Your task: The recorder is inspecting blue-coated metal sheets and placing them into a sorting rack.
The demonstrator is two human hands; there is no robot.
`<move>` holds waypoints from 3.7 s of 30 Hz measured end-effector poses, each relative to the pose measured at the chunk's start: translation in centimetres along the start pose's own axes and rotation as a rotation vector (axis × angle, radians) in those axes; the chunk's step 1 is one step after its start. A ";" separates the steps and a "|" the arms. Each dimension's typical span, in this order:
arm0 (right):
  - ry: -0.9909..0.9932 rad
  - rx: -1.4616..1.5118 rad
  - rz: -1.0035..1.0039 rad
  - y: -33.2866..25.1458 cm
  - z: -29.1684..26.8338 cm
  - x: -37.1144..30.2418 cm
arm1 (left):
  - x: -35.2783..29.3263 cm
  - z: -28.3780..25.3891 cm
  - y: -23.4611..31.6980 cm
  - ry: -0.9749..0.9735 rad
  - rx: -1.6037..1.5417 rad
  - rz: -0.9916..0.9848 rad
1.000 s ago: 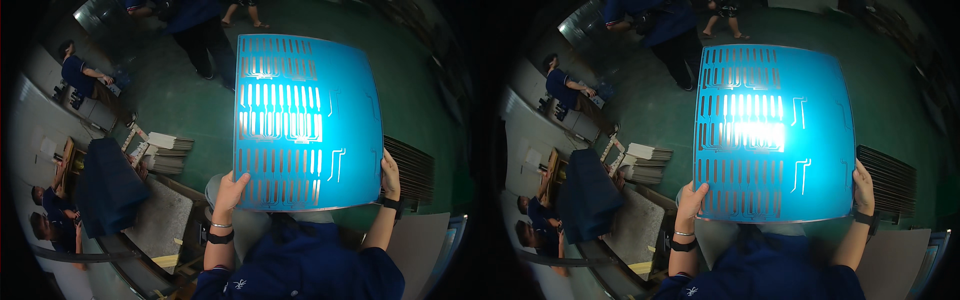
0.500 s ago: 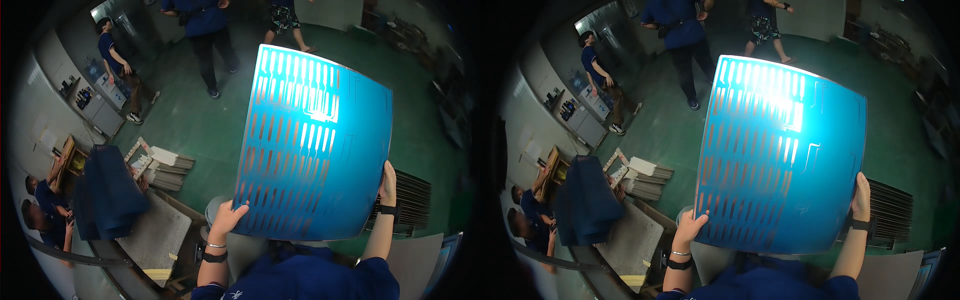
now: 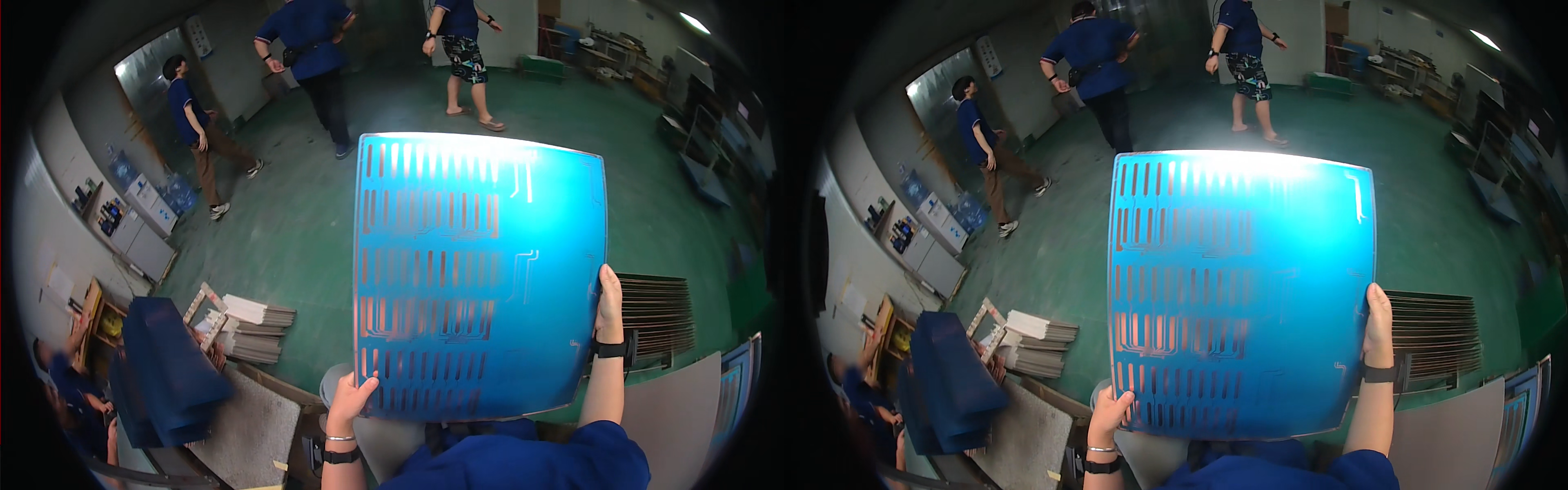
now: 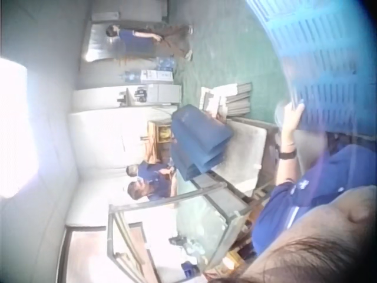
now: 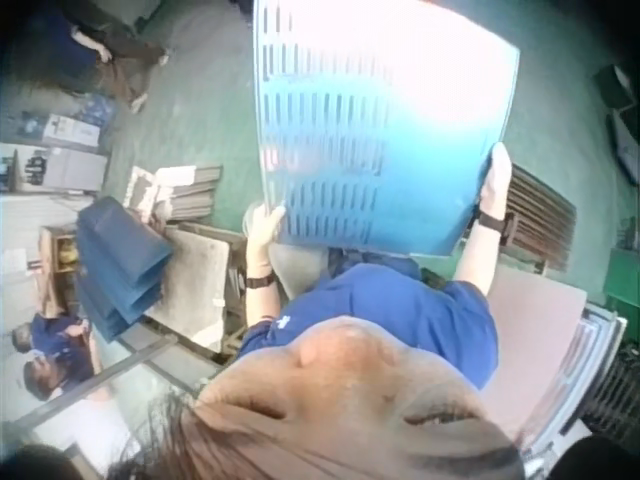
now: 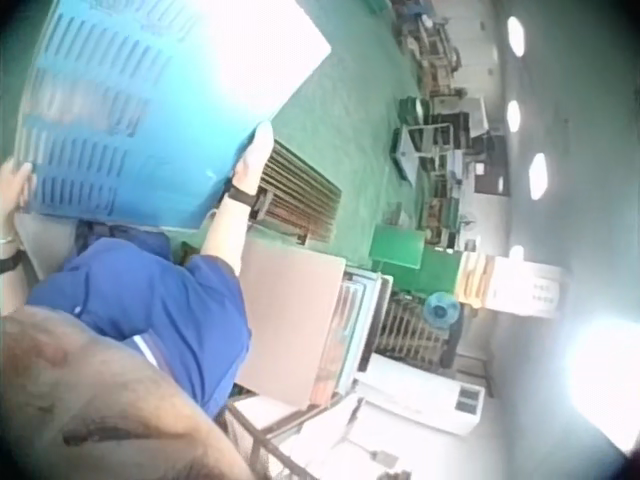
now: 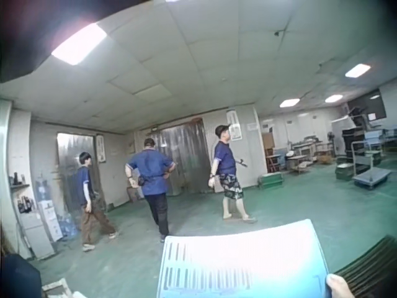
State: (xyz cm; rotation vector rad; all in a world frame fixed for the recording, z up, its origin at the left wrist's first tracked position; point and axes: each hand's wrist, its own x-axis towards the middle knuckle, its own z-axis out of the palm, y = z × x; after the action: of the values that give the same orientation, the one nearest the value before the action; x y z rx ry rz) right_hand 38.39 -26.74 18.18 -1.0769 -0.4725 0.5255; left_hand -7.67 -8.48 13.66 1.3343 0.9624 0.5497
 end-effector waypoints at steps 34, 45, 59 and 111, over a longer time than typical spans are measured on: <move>0.015 0.203 0.150 5.4 1.9 0.0 | -1.4 -1.0 2.1 -0.230 -1.058 0.448; -0.097 0.418 0.198 10.9 10.4 -2.2 | -1.5 5.9 1.6 0.105 -0.953 0.368; -0.652 -0.324 0.376 11.3 7.2 0.8 | -10.3 -4.7 -6.2 0.748 -0.546 0.180; -0.537 -0.813 -0.752 8.1 18.8 -0.1 | -9.3 -3.3 1.2 0.635 -0.457 0.389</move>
State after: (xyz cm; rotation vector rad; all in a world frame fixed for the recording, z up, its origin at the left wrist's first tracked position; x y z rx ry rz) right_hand 25.68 -10.66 18.25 -1.3962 -1.5816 -0.0958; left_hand -15.04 -13.95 17.37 0.9360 0.9942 1.4611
